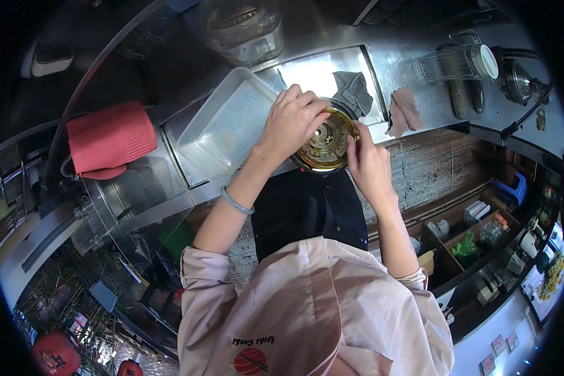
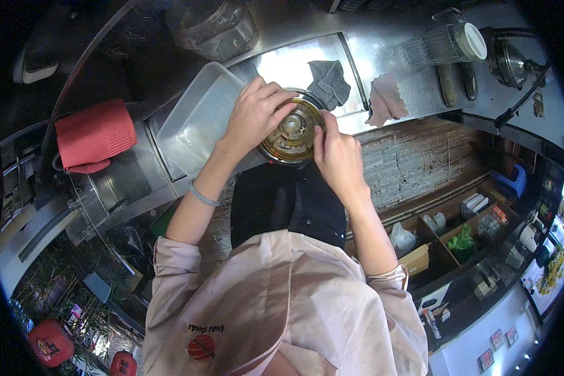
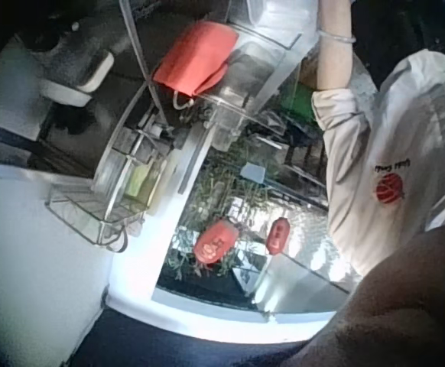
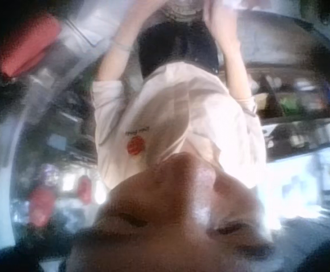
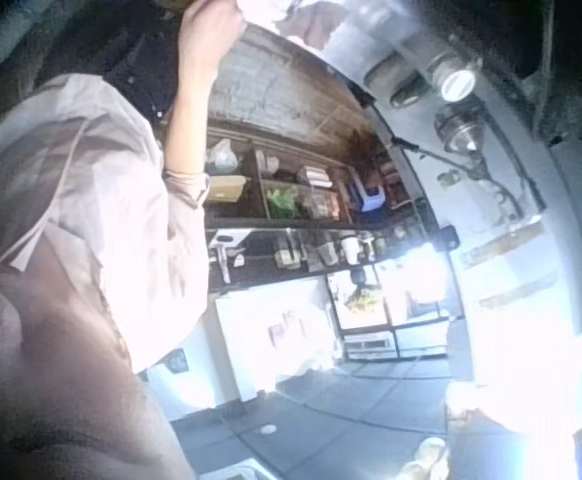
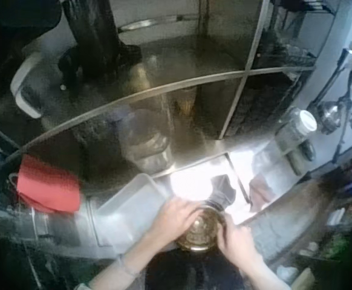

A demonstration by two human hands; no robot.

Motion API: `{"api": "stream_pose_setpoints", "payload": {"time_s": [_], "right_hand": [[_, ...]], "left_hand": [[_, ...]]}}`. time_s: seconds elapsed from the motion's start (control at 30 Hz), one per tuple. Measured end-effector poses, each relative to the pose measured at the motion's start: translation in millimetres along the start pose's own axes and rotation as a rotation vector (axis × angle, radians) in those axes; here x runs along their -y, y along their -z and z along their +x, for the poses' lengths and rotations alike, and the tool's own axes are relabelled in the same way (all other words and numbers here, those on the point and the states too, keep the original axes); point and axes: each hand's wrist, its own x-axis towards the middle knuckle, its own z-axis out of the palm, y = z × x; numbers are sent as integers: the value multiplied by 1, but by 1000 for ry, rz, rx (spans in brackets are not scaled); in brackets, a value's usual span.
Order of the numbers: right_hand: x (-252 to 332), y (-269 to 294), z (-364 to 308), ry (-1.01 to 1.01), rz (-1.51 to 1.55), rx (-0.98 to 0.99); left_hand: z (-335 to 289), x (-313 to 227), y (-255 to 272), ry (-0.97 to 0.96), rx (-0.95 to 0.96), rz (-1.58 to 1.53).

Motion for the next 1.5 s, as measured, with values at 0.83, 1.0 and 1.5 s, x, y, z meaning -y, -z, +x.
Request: {"api": "stream_pose_setpoints", "payload": {"time_s": [0.83, 1.0, 1.5], "right_hand": [[-11, -31, -14, 57, -257, -202], [-12, -30, -16, 40, -282, -164], [-18, -37, -46, -564, 607, -126]], "left_hand": [[-7, 2, -23, -61, -90, 75], [-14, -3, -25, 23, -126, 43], [-46, -5, -20, 503, -213, -204]]}}
